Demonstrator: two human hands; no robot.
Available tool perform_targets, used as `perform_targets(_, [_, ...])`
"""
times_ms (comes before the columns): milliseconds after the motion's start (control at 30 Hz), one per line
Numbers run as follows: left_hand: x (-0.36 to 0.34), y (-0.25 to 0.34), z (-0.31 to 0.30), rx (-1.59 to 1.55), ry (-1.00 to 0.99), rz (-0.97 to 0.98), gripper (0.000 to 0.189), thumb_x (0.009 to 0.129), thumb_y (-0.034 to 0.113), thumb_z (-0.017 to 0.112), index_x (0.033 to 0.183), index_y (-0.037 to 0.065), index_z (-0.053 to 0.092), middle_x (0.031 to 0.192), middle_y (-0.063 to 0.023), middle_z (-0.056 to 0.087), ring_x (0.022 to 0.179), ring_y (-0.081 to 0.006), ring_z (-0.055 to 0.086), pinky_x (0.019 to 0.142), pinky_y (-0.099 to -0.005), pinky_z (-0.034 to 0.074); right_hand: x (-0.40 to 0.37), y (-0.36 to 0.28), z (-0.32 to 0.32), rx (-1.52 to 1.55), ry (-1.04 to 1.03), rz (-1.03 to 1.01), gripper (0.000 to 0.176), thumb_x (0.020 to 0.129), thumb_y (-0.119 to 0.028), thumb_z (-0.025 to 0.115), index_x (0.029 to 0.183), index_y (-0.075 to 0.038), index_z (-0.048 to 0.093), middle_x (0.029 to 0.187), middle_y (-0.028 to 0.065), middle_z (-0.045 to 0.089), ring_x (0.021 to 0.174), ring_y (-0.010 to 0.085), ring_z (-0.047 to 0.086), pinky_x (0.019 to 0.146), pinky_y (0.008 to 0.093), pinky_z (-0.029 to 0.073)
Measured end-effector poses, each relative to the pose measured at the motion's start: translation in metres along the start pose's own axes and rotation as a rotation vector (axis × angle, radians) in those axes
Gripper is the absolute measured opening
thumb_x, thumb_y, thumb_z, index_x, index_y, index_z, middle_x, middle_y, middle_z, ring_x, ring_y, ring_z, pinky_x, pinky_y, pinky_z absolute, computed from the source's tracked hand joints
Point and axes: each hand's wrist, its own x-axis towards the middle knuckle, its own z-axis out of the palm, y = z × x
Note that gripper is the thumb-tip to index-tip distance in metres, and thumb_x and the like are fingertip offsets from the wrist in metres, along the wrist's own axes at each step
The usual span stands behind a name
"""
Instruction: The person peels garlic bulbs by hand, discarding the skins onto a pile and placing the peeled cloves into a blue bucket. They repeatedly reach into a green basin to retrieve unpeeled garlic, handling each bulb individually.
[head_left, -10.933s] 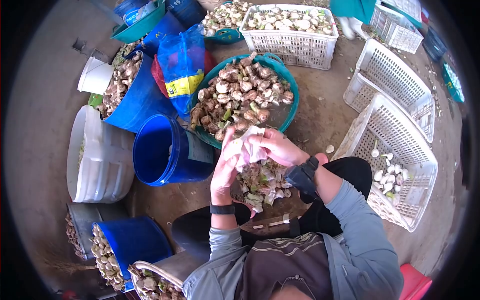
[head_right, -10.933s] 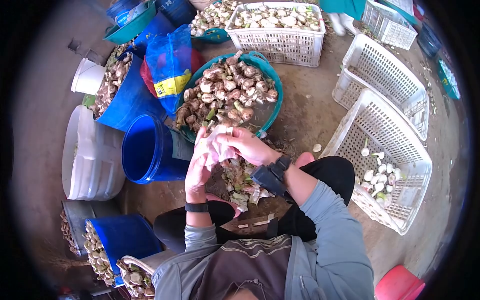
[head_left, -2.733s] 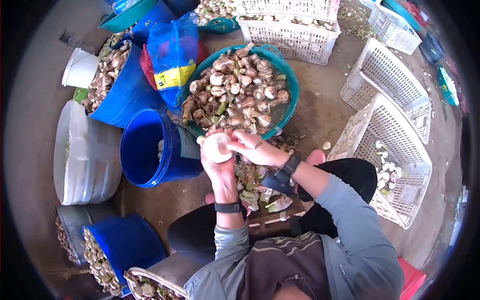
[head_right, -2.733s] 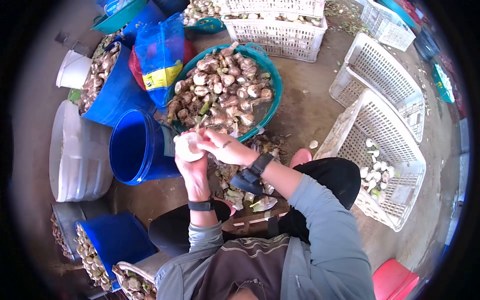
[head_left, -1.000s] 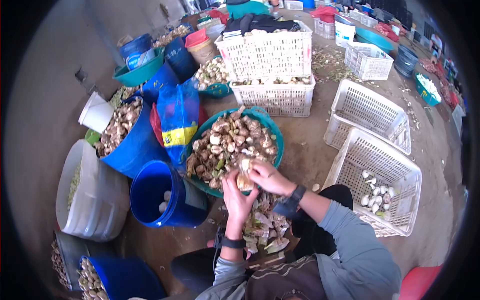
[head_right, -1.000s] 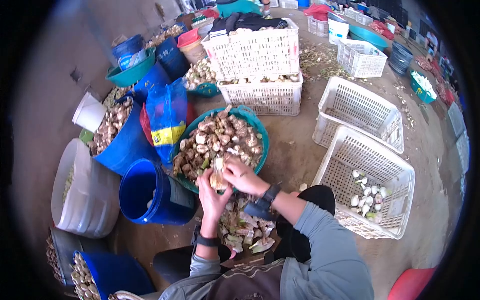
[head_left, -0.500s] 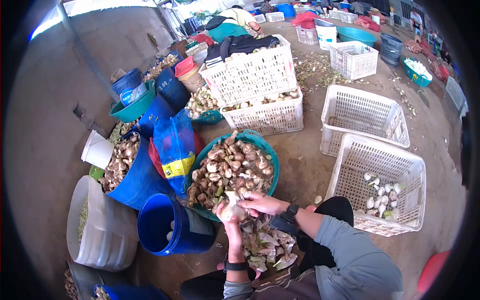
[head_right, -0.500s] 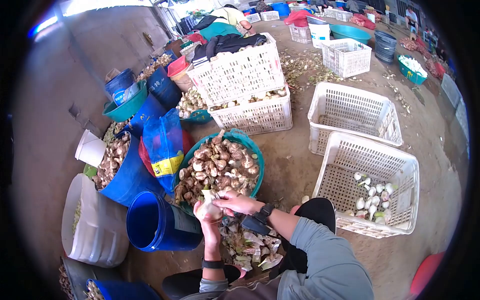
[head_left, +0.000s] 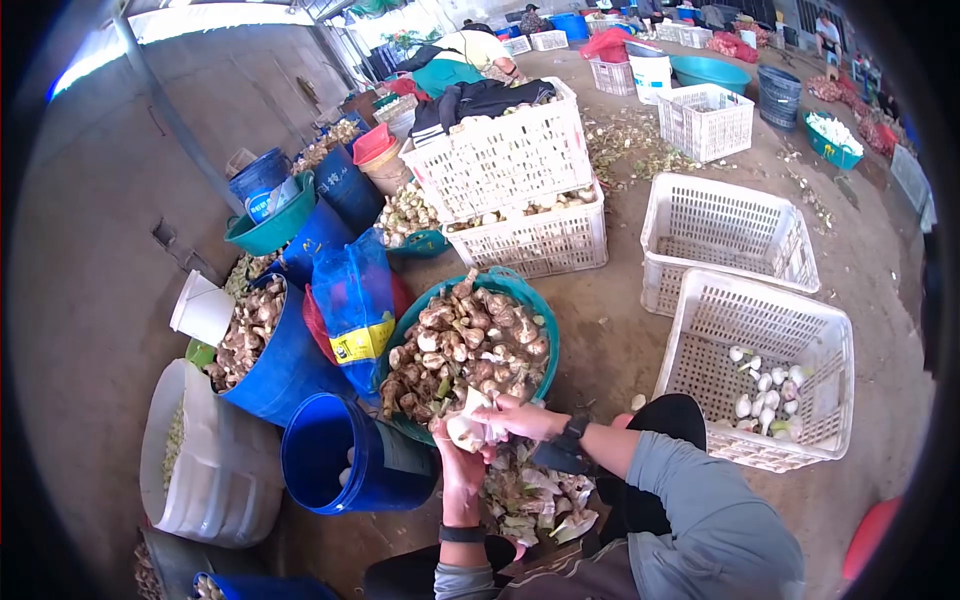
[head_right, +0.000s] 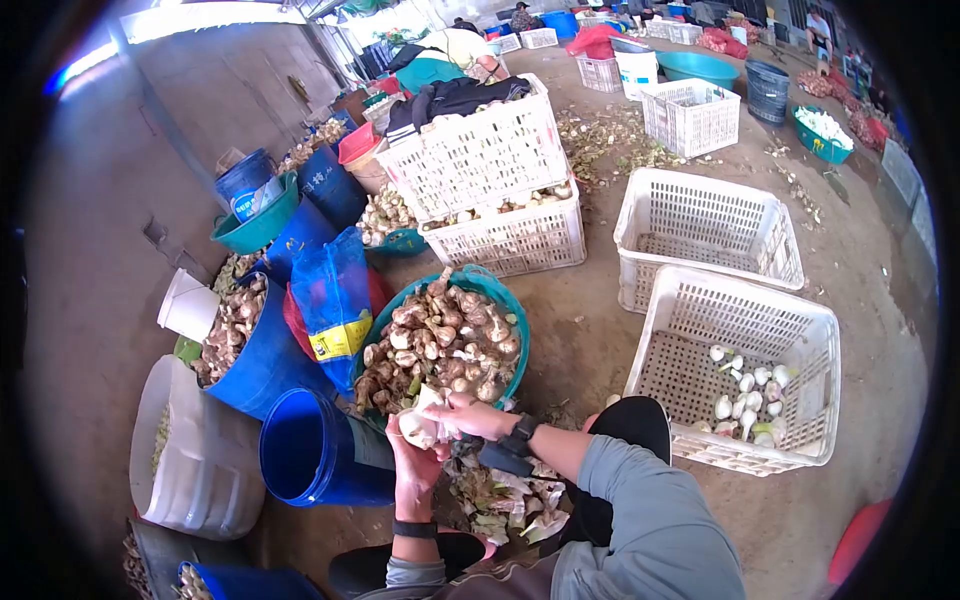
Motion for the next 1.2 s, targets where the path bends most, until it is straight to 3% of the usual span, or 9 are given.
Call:
perform_targets(100, [-0.003, -0.009, 0.012, 0.861, 0.248, 0.790, 0.060, 0.092, 0.030, 0.048, 0.138, 0.007, 0.016, 0.119, -0.0118, 0.041, 0.105, -0.0234, 0.045, 0.092, -0.0379, 0.039, -0.004, 0.012, 0.011, 0.387, -0.169, -0.044, 0.024, 0.094, -0.028, 0.050, 0.102, -0.006, 0.055, 0.077, 0.0001, 0.056, 0.054, 0.0065, 0.046, 0.049, 0.0221, 0.037])
perform_targets(200, [-0.002, -0.005, 0.006, 0.830, 0.210, 0.802, 0.048, 0.093, 0.029, 0.047, 0.132, 0.007, 0.030, 0.114, -0.0104, 0.046, 0.100, -0.0213, 0.049, 0.084, -0.0331, 0.043, -0.017, -0.007, 0.023, 0.140, 0.028, -0.037, 0.013, 0.093, -0.013, 0.049, 0.103, -0.008, 0.056, 0.079, 0.0023, 0.058, 0.062, 0.0076, 0.052, 0.053, 0.0237, 0.041])
perform_targets(300, [0.003, 0.003, 0.004, 0.132, 0.133, 0.462, 0.050, 0.094, 0.040, 0.040, 0.130, 0.008, 0.031, 0.109, -0.0094, 0.051, 0.097, -0.0219, 0.053, 0.066, -0.0297, 0.050, 0.000, -0.007, 0.016, -0.766, 0.303, -0.989, 0.019, 0.092, -0.011, 0.051, 0.109, -0.003, 0.055, 0.075, 0.0038, 0.059, 0.061, 0.0084, 0.056, 0.053, 0.0230, 0.044])
perform_targets(567, [-0.019, 0.033, 0.017, 0.856, -0.005, 0.642, 0.073, 0.071, 0.026, 0.076, 0.125, 0.003, 0.032, 0.110, -0.0107, 0.047, 0.098, -0.0206, 0.051, 0.090, -0.0322, 0.041, -0.024, -0.031, 0.004, -0.169, -0.059, -0.220, 0.023, 0.094, -0.023, 0.050, 0.099, -0.004, 0.062, 0.065, -0.0018, 0.054, 0.050, 0.0042, 0.045, 0.044, 0.0200, 0.036])
perform_targets(700, [-0.020, 0.052, 0.014, 0.196, -0.242, 0.133, 0.064, 0.089, 0.057, 0.036, 0.125, 0.004, 0.044, 0.112, -0.0124, 0.057, 0.091, -0.0227, 0.060, 0.066, -0.0370, 0.054, -0.032, -0.047, 0.018, -0.176, -0.102, -0.111, 0.027, 0.093, -0.028, 0.052, 0.101, -0.002, 0.057, 0.080, -0.0002, 0.057, 0.071, 0.0059, 0.051, 0.062, 0.0235, 0.043])
perform_targets(900, [-0.012, -0.003, 0.000, 0.528, 0.117, 0.308, 0.044, 0.091, 0.042, 0.049, 0.118, 0.007, 0.043, 0.091, -0.0031, 0.056, 0.063, -0.0084, 0.053, 0.045, -0.0193, 0.040, -0.016, -0.018, 0.020, -0.683, 0.036, -0.719, 0.032, 0.092, -0.013, 0.048, 0.122, 0.000, 0.048, 0.105, 0.0108, 0.057, 0.101, 0.0138, 0.054, 0.082, 0.0288, 0.046])
perform_targets(933, [-0.014, 0.000, 0.006, 0.493, 0.119, 0.314, 0.045, 0.090, 0.039, 0.052, 0.118, 0.005, 0.042, 0.094, -0.0034, 0.056, 0.065, -0.0082, 0.053, 0.044, -0.0181, 0.038, -0.035, -0.049, 0.023, -0.409, -0.053, -0.191, 0.030, 0.092, -0.014, 0.048, 0.118, 0.000, 0.050, 0.097, 0.0069, 0.060, 0.091, 0.0152, 0.058, 0.080, 0.0287, 0.045])
perform_targets(1133, [-0.019, 0.025, 0.007, 0.375, -0.356, 0.205, 0.057, 0.090, 0.031, 0.053, 0.133, -0.001, 0.033, 0.118, -0.0105, 0.053, 0.103, -0.0184, 0.054, 0.088, -0.0293, 0.043, -0.008, -0.022, -0.002, 0.854, 0.045, -0.015, 0.019, 0.094, -0.021, 0.045, 0.103, -0.009, 0.056, 0.091, 0.0038, 0.062, 0.085, 0.0161, 0.060, 0.075, 0.0350, 0.049])
perform_targets(1200, [-0.008, 0.011, -0.004, 0.184, -0.089, 0.195, 0.045, 0.093, 0.024, 0.049, 0.129, 0.000, 0.039, 0.117, -0.0113, 0.055, 0.105, -0.0210, 0.055, 0.092, -0.0325, 0.042, -0.006, -0.020, -0.011, 0.793, 0.026, 0.010, 0.019, 0.093, -0.018, 0.045, 0.105, -0.005, 0.054, 0.090, 0.0043, 0.062, 0.080, 0.0171, 0.061, 0.073, 0.0332, 0.050])
